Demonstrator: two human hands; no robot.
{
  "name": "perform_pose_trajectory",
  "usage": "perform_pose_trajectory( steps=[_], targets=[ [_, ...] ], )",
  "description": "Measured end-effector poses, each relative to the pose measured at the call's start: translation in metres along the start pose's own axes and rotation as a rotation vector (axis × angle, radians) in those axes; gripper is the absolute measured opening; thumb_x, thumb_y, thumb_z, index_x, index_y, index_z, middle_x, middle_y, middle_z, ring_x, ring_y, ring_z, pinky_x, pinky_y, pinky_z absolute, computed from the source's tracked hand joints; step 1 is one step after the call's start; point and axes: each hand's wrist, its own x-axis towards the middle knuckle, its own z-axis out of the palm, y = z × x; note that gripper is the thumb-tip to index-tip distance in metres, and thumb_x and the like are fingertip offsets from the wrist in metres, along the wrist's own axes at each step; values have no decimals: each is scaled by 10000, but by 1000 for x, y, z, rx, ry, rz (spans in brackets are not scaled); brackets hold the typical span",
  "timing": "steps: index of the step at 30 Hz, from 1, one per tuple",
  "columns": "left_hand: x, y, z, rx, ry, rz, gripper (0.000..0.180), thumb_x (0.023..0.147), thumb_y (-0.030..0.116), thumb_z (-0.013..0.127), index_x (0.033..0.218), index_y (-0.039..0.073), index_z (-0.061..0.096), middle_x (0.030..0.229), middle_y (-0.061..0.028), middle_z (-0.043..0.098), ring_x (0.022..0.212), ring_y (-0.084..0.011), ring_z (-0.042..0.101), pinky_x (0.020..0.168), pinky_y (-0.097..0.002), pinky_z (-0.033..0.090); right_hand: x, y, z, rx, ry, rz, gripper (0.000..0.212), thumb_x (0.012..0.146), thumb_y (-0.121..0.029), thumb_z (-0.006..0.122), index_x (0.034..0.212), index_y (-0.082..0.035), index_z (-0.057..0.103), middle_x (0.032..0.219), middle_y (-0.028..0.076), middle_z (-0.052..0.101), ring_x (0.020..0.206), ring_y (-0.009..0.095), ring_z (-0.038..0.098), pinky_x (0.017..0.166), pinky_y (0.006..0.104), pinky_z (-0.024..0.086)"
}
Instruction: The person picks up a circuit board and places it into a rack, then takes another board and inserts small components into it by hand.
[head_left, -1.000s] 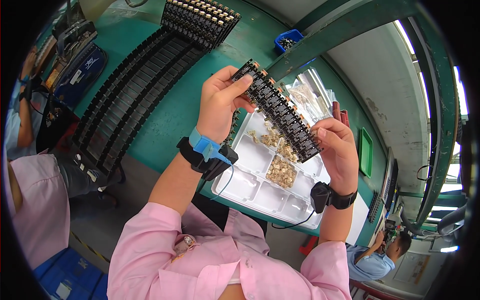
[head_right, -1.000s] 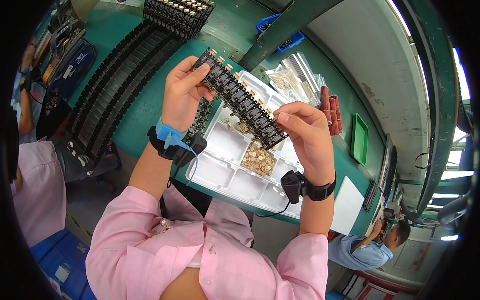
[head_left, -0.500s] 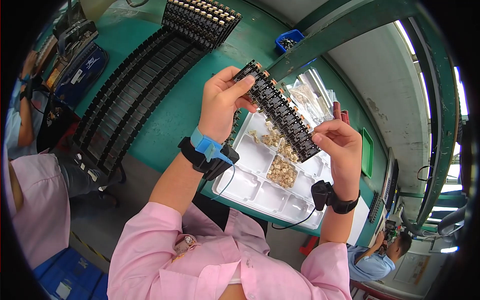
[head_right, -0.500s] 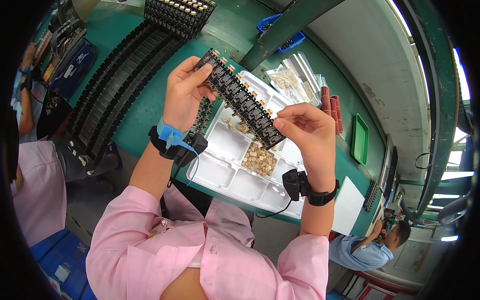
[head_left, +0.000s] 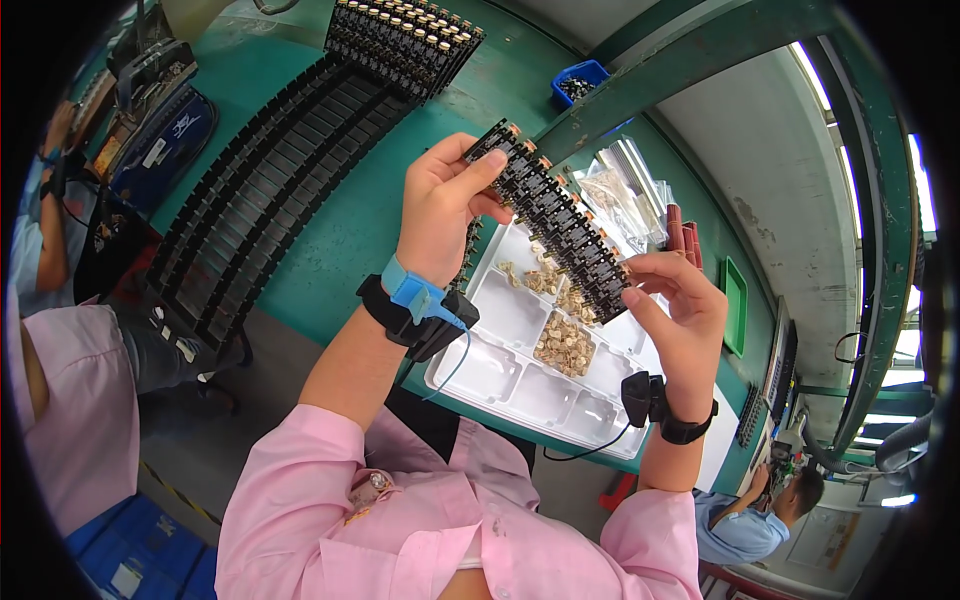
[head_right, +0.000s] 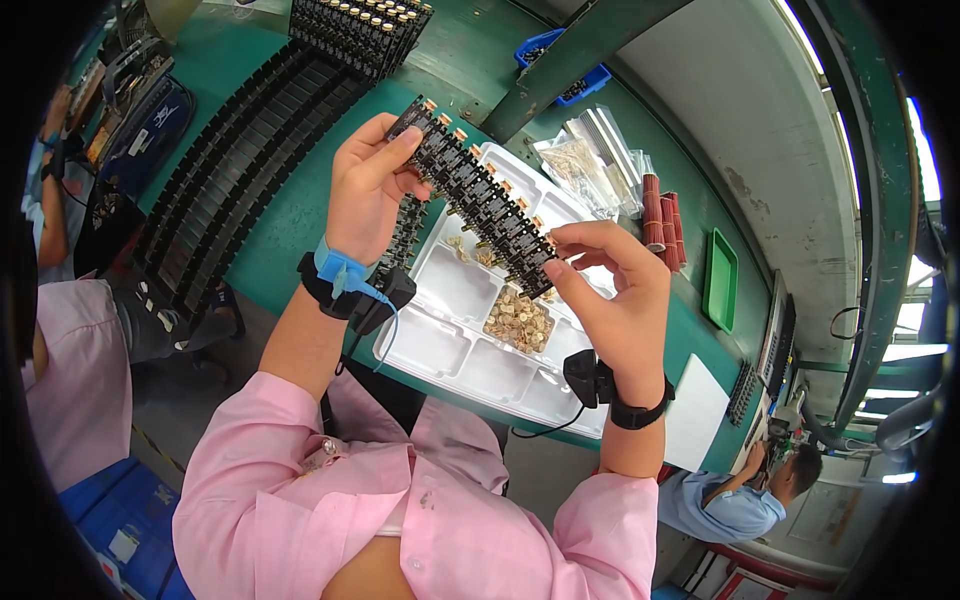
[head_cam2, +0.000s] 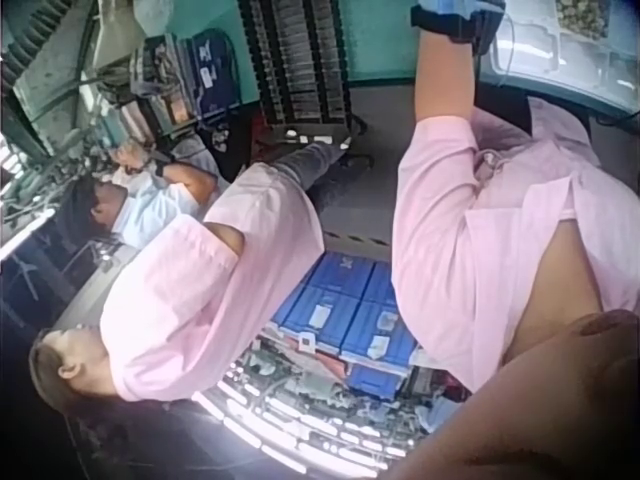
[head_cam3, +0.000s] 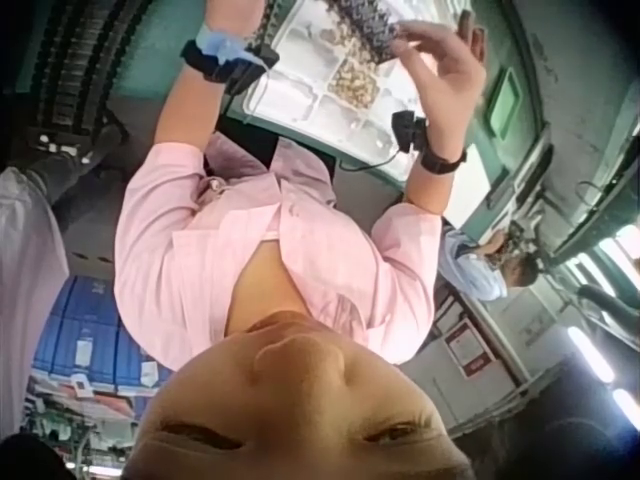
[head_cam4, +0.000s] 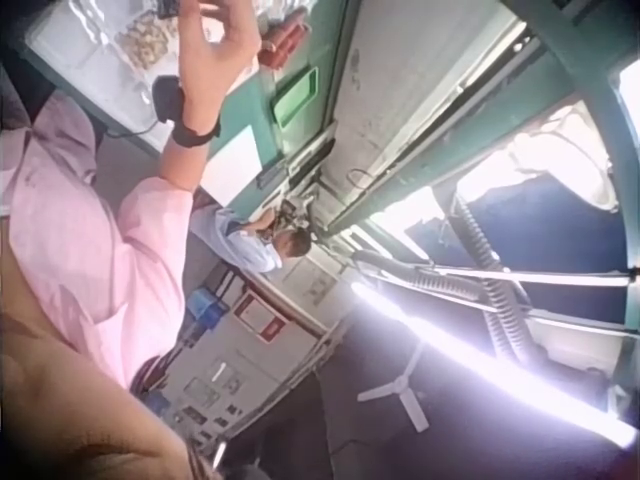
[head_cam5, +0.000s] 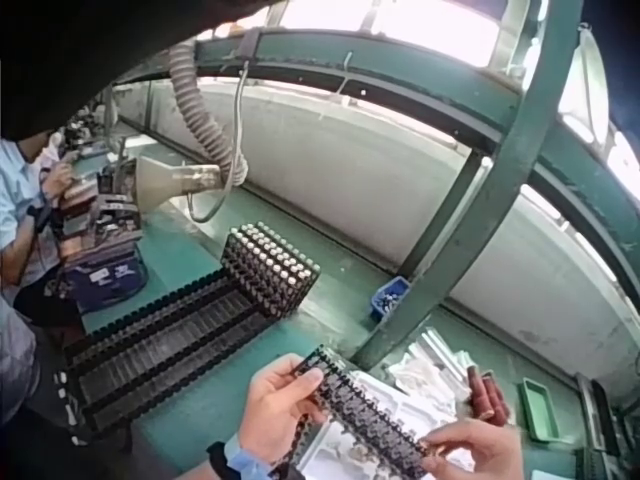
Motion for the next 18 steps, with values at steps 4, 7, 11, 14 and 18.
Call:
perform_pose_trajectory(
  steps=[4,7,11,14,18],
  targets=[
    [1,-1,-1,7,7,2,92,830,112,500,790,32,521,723,-44,586,548,-76,530,468,-183,421,2,5,-5,152,-1,72,164,729,21,563,891,35,574,868,60,572,775,122,535,731,249,411],
    [0,2,0,-34,-6,-2,92,832,114,495,795,33,521,733,-45,587,556,-75,532,469,-182,421,9,17,-8,387,-3,152,154,749,-5,543,896,33,574,874,60,575,773,119,536,729,256,410],
    [0,0,-1,-46,-15,-4,92,834,115,492,797,36,520,734,-42,584,557,-74,530,469,-180,420,16,57,6,-96,-40,128,162,708,-25,575,868,-3,586,796,84,588,733,154,551,635,256,424],
    [2,-2,-2,-55,-28,-3,92,835,117,490,798,37,519,730,-41,582,555,-73,528,470,-178,420,4,96,41,-418,-58,-64,159,702,-34,563,859,-41,588,790,84,595,704,173,568,614,274,435],
    [0,0,-3,-51,-26,-6,92,836,117,487,800,38,518,722,-38,578,552,-72,526,470,-176,419,7,94,52,-736,-32,-403,166,688,-54,567,848,-90,595,774,59,597,678,183,576,586,296,448]
  ],
)
